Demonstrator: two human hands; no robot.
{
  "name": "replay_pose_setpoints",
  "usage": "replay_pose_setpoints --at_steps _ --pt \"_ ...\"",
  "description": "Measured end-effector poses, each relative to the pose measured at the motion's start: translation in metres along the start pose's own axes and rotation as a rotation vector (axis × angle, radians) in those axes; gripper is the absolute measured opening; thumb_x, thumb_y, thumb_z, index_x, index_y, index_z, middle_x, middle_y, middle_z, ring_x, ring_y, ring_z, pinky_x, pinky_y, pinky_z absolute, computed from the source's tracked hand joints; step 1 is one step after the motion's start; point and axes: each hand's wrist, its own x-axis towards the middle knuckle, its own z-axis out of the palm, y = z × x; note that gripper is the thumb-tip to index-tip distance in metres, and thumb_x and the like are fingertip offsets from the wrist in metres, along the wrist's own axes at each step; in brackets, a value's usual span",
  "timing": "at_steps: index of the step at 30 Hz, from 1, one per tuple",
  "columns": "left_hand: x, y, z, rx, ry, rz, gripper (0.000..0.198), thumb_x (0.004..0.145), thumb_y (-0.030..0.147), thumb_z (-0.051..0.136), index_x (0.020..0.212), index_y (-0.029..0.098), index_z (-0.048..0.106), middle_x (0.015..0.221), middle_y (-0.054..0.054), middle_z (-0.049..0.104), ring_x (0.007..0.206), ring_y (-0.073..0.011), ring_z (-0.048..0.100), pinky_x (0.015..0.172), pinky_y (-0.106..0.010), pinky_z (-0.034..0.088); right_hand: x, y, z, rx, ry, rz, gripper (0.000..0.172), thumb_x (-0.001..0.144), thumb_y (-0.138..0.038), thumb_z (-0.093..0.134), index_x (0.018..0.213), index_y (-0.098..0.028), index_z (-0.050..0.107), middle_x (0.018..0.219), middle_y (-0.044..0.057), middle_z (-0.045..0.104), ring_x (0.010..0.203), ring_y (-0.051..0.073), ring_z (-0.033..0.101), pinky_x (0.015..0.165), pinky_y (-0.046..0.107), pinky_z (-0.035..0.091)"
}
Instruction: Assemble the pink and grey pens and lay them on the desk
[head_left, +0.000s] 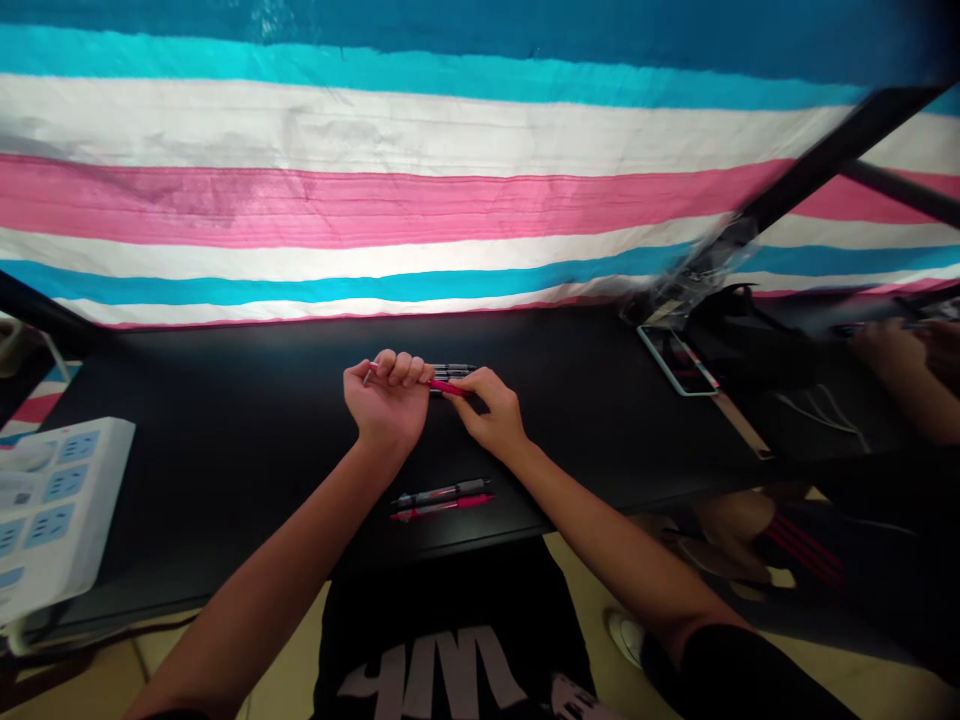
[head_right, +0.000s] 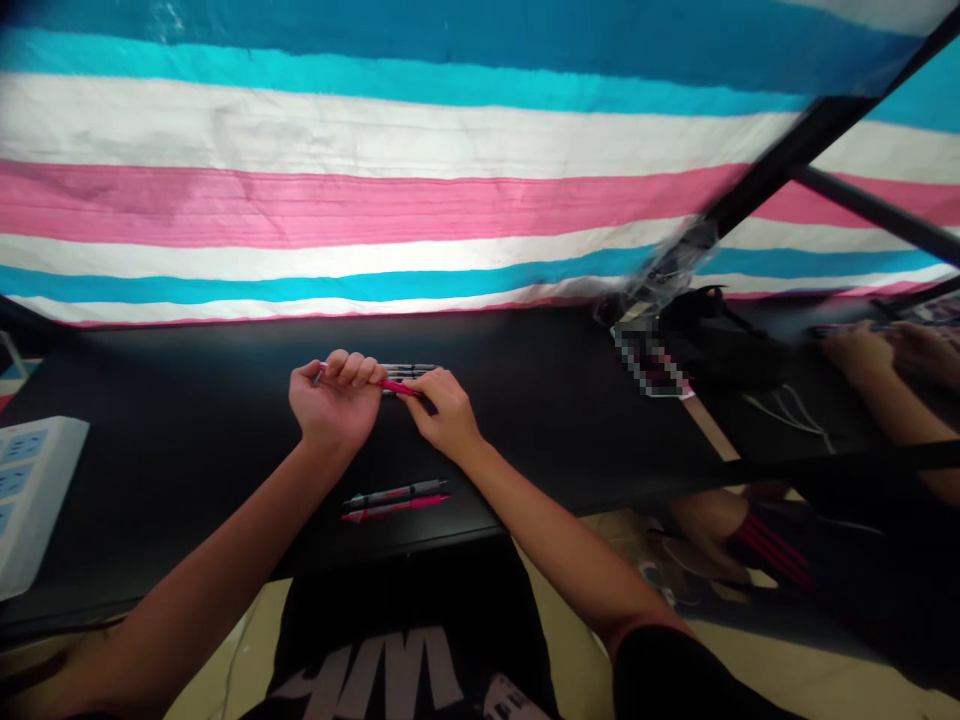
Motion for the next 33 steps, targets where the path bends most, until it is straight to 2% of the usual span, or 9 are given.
replay_pose_setpoints --at_steps 3,6,9,14,23,28,33 --pt "-0.0017 0.0012 0.0016 -0.005 -0.004 0.011 0.036 0.092 0.039 0.034 0.063 0.022 0.023 0.056 0.004 0.023 0.049 -0.0121 0.03 0.054 -0.03 0.035 0.0003 -0.0013 -0.0021 0.058 -0.063 0.051 0.013 0.094 -0.031 0.069 0.102 -0.021 0.071 0.084 0.004 0.071 0.075 0.019 0.064 0.072 0.034 0.054" --pt "-0.002 0.0013 0.0019 0.001 -0.002 0.012 0.036 0.093 0.041 0.033 0.063 0.021 0.022 0.056 0.004 0.022 0.049 -0.0121 0.031 0.054 -0.03 0.035 0.0001 -0.001 -0.0028 0.094 -0.09 0.083 0.013 0.097 -0.03 0.064 0.102 -0.02 0.071 0.087 0.005 0.072 0.075 0.018 0.065 0.071 0.033 0.054" --pt "-0.0016 0.0005 0.0018 0.011 0.009 0.005 0.035 0.092 0.036 0.034 0.063 0.021 0.021 0.056 0.004 0.021 0.049 -0.0119 0.03 0.054 -0.03 0.034 0.0003 -0.0021 -0.002 0.08 -0.048 0.068 0.01 0.097 -0.028 0.064 0.098 -0.022 0.071 0.087 0.005 0.073 0.078 0.019 0.066 0.073 0.034 0.055" --pt "-0.0018 -0.0002 0.0022 -0.004 0.018 -0.001 0.033 0.091 0.032 0.036 0.063 0.021 0.021 0.056 0.004 0.02 0.049 -0.0118 0.029 0.054 -0.03 0.034 0.0024 -0.006 -0.0007 0.083 0.043 -0.041 0.005 0.094 -0.02 0.067 0.094 -0.024 0.069 0.086 0.004 0.072 0.082 0.02 0.066 0.074 0.036 0.055" --pt "-0.0024 0.0017 0.0012 -0.003 -0.015 -0.01 0.034 0.091 0.032 0.035 0.062 0.021 0.02 0.055 0.004 0.018 0.048 -0.0119 0.028 0.053 -0.03 0.033 0.0023 -0.0063 -0.0033 0.097 0.023 0.002 0.006 0.094 -0.026 0.067 0.099 -0.023 0.068 0.088 0.005 0.071 0.079 0.019 0.065 0.071 0.035 0.055" --pt "-0.0036 0.0024 0.0034 0.039 0.009 0.013 0.038 0.093 0.04 0.034 0.062 0.022 0.022 0.056 0.004 0.02 0.049 -0.0128 0.029 0.053 -0.031 0.035 0.0021 -0.0045 -0.0038 0.075 -0.032 0.035 0.011 0.097 -0.03 0.063 0.1 -0.022 0.07 0.086 0.005 0.072 0.078 0.019 0.065 0.073 0.036 0.055" --pt "-0.0022 0.0011 0.002 0.019 0.0 0.013 0.036 0.092 0.036 0.035 0.062 0.021 0.022 0.055 0.004 0.02 0.049 -0.0125 0.029 0.053 -0.03 0.035 0.0021 -0.0046 -0.002 0.077 0.02 -0.008 0.005 0.095 -0.025 0.066 0.097 -0.023 0.071 0.088 0.004 0.073 0.081 0.019 0.066 0.073 0.036 0.055"
